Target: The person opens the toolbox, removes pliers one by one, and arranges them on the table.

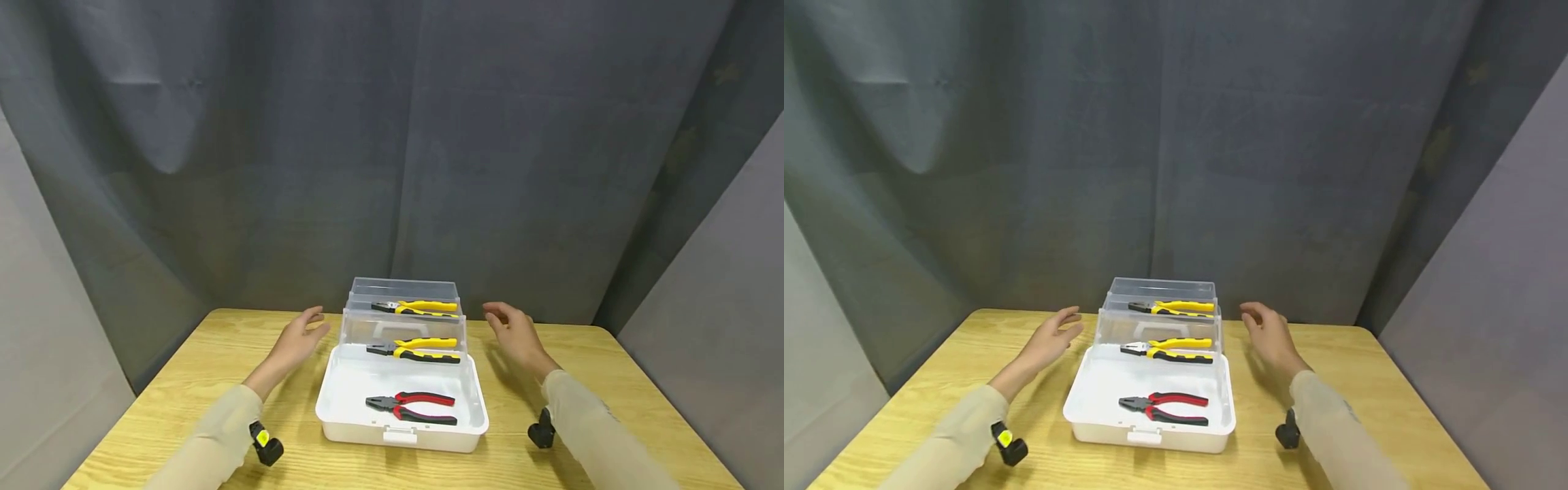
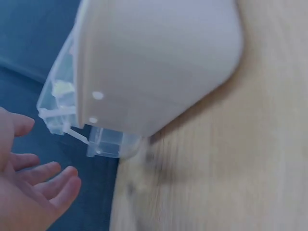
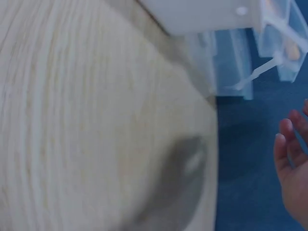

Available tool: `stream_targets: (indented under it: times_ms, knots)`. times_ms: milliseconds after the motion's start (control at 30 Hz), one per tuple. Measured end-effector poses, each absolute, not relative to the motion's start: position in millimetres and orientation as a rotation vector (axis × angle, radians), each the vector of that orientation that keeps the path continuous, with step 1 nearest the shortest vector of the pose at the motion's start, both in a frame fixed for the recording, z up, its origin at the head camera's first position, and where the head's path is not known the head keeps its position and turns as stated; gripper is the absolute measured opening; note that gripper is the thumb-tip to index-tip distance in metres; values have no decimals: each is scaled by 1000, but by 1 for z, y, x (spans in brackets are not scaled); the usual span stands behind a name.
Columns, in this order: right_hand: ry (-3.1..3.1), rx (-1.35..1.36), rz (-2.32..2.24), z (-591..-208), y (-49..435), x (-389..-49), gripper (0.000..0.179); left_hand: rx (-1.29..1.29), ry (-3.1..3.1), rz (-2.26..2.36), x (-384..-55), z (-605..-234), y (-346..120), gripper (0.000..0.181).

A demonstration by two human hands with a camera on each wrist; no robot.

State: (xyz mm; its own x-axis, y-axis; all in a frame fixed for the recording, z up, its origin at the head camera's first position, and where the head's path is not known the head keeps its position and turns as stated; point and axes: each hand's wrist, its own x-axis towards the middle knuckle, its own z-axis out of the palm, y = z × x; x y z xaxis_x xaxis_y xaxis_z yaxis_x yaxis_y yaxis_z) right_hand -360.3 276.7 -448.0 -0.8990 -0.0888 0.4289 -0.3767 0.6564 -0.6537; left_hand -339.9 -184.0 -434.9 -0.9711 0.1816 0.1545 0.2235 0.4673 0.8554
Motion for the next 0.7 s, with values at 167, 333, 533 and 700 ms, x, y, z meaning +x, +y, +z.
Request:
stream_targets:
  times_ms: [167, 333, 533, 700]
  knots:
    - [-2436, 498, 1015, -427, 268, -357, 25, -407, -2687, -1465, -304, -431, -194, 74]
    - [-2486, 650, 1032, -399, 248, -356, 28, -358, -2743, -1469, -267, -442, -195, 87]
    - [-2534, 755, 1101, -376, 220, -361, 26, -452, -2702, -1631, -235, -448, -186, 95]
    - [-2568, 840, 1012, -372, 201, -365, 33, -523, -2619, -1763, -226, -453, -170, 101]
